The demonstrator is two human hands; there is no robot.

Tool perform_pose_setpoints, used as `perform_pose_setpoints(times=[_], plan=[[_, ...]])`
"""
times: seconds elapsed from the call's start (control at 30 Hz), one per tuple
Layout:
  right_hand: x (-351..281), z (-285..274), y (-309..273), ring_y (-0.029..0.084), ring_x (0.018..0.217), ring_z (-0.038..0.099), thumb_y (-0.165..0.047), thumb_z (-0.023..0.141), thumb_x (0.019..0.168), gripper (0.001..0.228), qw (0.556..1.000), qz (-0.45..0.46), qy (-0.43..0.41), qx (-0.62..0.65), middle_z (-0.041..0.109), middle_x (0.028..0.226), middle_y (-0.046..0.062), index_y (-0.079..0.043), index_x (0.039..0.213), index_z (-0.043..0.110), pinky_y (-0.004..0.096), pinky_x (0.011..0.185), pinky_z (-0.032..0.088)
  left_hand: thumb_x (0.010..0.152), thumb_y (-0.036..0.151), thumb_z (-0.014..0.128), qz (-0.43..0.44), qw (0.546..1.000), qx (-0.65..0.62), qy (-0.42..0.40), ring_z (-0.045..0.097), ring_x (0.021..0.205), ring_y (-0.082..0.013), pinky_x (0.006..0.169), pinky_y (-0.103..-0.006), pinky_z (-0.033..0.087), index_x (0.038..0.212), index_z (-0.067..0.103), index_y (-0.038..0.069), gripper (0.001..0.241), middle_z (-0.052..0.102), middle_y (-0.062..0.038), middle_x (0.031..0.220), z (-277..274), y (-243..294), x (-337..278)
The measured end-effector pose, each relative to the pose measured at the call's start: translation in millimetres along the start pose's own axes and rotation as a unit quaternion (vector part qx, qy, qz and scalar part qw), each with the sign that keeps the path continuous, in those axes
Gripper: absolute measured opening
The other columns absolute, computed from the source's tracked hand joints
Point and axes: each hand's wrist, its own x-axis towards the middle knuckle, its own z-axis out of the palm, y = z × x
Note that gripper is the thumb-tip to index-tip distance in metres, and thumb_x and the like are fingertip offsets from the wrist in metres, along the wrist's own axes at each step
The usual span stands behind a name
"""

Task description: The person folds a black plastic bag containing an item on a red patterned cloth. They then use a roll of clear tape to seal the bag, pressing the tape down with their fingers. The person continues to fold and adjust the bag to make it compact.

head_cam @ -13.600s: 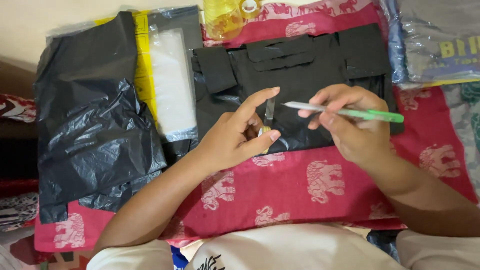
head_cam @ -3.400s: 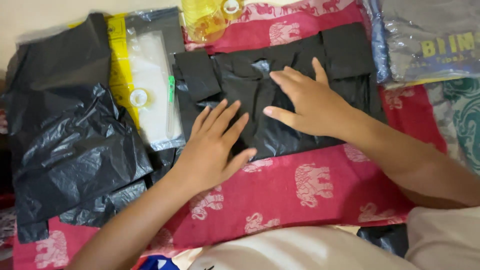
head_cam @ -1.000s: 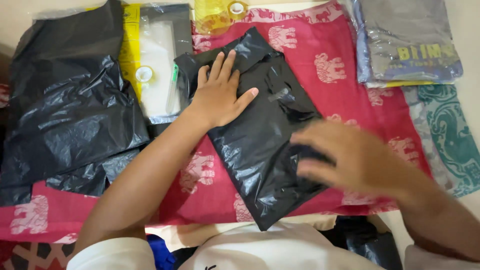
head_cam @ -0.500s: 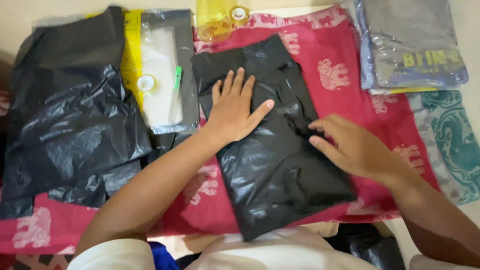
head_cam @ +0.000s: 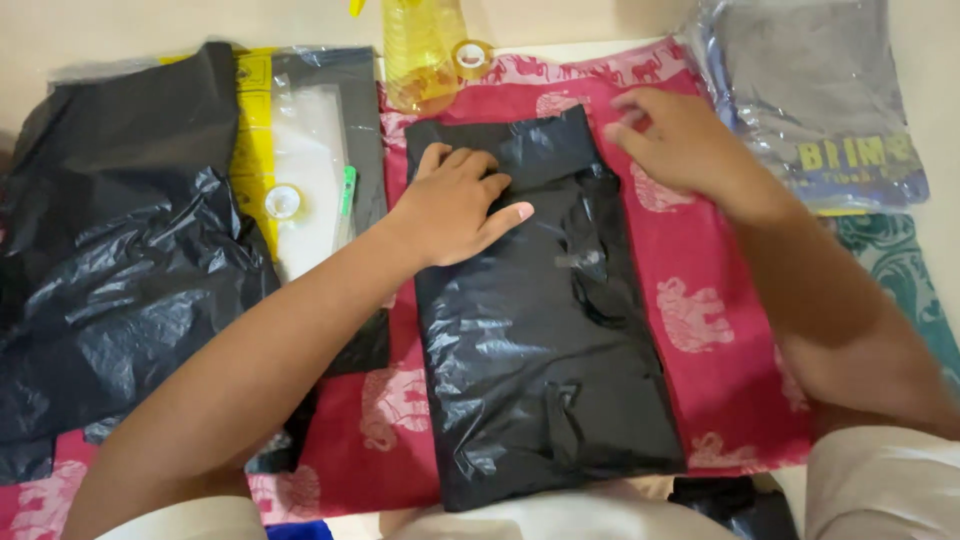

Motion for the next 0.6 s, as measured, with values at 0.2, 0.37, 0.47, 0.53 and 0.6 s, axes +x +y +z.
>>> perform_pose_setpoints(times=[0.2, 0.37, 0.47, 0.53, 0.6], plan=[[52, 34, 25, 0.016, 0.088, 0.064, -0.008, 0.073, 0.088, 0.046, 0.96, 0.082, -0.115, 0.24, 0.069, 0.104, 0.012, 0.006, 0.131, 0.064, 0.025, 0.078, 0.049, 0.107, 0.05, 0.04, -0.016, 0.997, 0.004, -0.071, 0.064, 0.097, -0.0366, 0.109, -0.0588, 0.028, 0.098, 0.071, 0.007, 0.054, 0.072, -0.013, 0.101, -6, -9, 15], [57, 38, 20, 0.012, 0.071, 0.058, -0.002, 0.073, 0.087, 0.035, 0.957, 0.092, -0.136, 0.238, 0.069, 0.087, 0.007, 0.001, 0.121, 0.071, 0.023, 0.068, 0.045, 0.1, 0.029, 0.054, -0.097, 0.99, -0.027, -0.097, 0.068, 0.089, -0.0423, 0.106, -0.063, 0.027, 0.102, 0.07, 0.01, 0.025, 0.075, -0.015, 0.091, 14, -29, 31], [54, 42, 27, 0.013, 0.077, 0.059, -0.002, 0.076, 0.085, 0.037, 0.962, 0.082, -0.111, 0.234, 0.067, 0.093, 0.007, 0.002, 0.121, 0.07, 0.025, 0.071, 0.047, 0.087, 0.024, 0.068, -0.127, 0.991, -0.009, -0.048, 0.064, 0.094, -0.0385, 0.104, -0.0595, 0.027, 0.088, 0.074, 0.011, 0.014, 0.074, -0.013, 0.093, 23, -32, 42], [53, 42, 31, 0.013, 0.079, 0.056, -0.001, 0.077, 0.085, 0.038, 0.958, 0.077, -0.093, 0.26, 0.061, 0.093, 0.005, 0.003, 0.121, 0.068, 0.024, 0.07, 0.046, 0.078, 0.024, 0.077, -0.119, 0.993, 0.02, -0.01, 0.06, 0.104, -0.035, 0.101, -0.0538, 0.03, 0.084, 0.076, 0.01, 0.015, 0.072, -0.013, 0.098, 27, -35, 50], [51, 39, 30, 0.016, 0.086, 0.059, 0.0, 0.076, 0.084, 0.049, 0.954, 0.099, -0.079, 0.272, 0.062, 0.1, 0.008, 0.004, 0.131, 0.064, 0.025, 0.074, 0.048, 0.072, 0.036, 0.085, -0.141, 0.982, 0.126, -0.018, 0.053, 0.11, -0.0374, 0.097, -0.0497, 0.038, 0.114, 0.063, 0.003, 0.057, 0.059, -0.019, 0.117, 33, -40, 57]])
